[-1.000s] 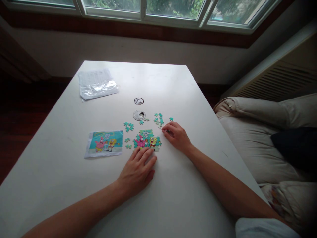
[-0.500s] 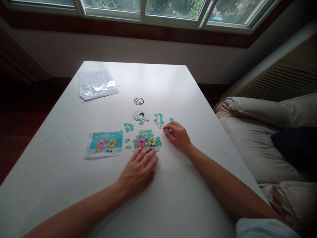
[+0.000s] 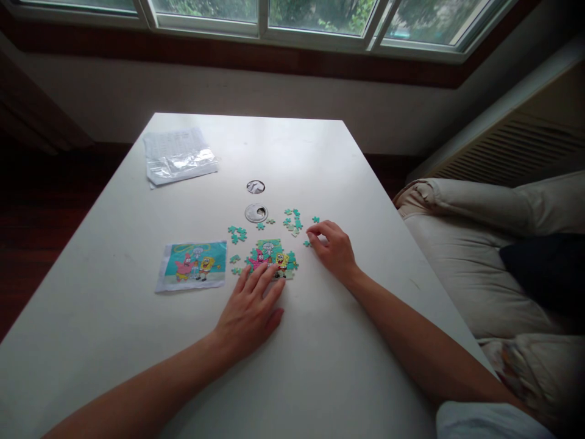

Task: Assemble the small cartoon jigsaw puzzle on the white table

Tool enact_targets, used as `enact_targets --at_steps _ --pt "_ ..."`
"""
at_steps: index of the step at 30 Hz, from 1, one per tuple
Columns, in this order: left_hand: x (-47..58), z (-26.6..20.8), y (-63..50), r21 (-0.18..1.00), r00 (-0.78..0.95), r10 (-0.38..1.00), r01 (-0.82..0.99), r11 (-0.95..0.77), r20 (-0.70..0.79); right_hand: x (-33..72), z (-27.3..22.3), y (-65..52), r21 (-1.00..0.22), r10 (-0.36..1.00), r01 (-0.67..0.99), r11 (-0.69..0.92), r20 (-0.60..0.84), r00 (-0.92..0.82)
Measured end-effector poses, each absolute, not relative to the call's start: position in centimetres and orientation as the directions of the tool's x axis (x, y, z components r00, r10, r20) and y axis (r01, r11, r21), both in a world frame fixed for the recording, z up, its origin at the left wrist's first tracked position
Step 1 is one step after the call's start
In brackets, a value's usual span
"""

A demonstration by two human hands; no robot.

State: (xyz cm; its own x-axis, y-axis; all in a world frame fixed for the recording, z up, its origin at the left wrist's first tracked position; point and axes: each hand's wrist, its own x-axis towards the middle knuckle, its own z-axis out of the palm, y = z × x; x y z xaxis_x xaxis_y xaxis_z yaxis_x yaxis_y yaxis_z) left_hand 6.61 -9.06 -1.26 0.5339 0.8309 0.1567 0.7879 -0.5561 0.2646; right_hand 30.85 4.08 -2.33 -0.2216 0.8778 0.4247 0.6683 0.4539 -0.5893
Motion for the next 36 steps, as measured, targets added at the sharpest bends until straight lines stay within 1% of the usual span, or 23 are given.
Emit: enact_targets --at_steps 7,12,18,25,29,31,36 --pt "6.4 -1.2 -8.8 0.232 0.476 0.864 0.833 -0.503 0.163 30.9 -2.6 4.2 -0.607 0.893 0.675 0.419 0.408 -0.187" --pt "6.5 -1.3 -8.9 0.232 0.471 0.866 0.835 -0.499 0.165 30.9 -2.6 4.2 -0.611 0.893 0.669 0.424 0.407 -0.194" --pt "6.5 -1.1 -9.0 0.227 0.472 0.871 0.841 -0.491 0.133 30.9 -2.6 4.2 -0.623 0.901 0.666 0.410 0.388 -0.192" --pt "6.6 -1.1 -9.0 0.235 0.468 0.869 0.837 -0.494 0.159 30.9 -2.5 4.5 -0.606 0.893 0.673 0.424 0.404 -0.199" --pt "6.6 -1.3 -8.9 0.250 0.462 0.870 0.834 -0.492 0.171 30.9 -2.1 5.8 -0.548 0.884 0.705 0.450 0.384 -0.265" --pt "6.5 -1.4 -8.9 0.252 0.460 0.871 0.834 -0.490 0.171 30.7 -1.9 6.9 -0.491 0.876 0.736 0.466 0.372 -0.307" --pt "6.6 -1.4 -8.9 0.250 0.466 0.868 0.832 -0.495 0.170 29.0 -1.8 10.4 -0.334 0.860 0.818 0.469 0.385 -0.336"
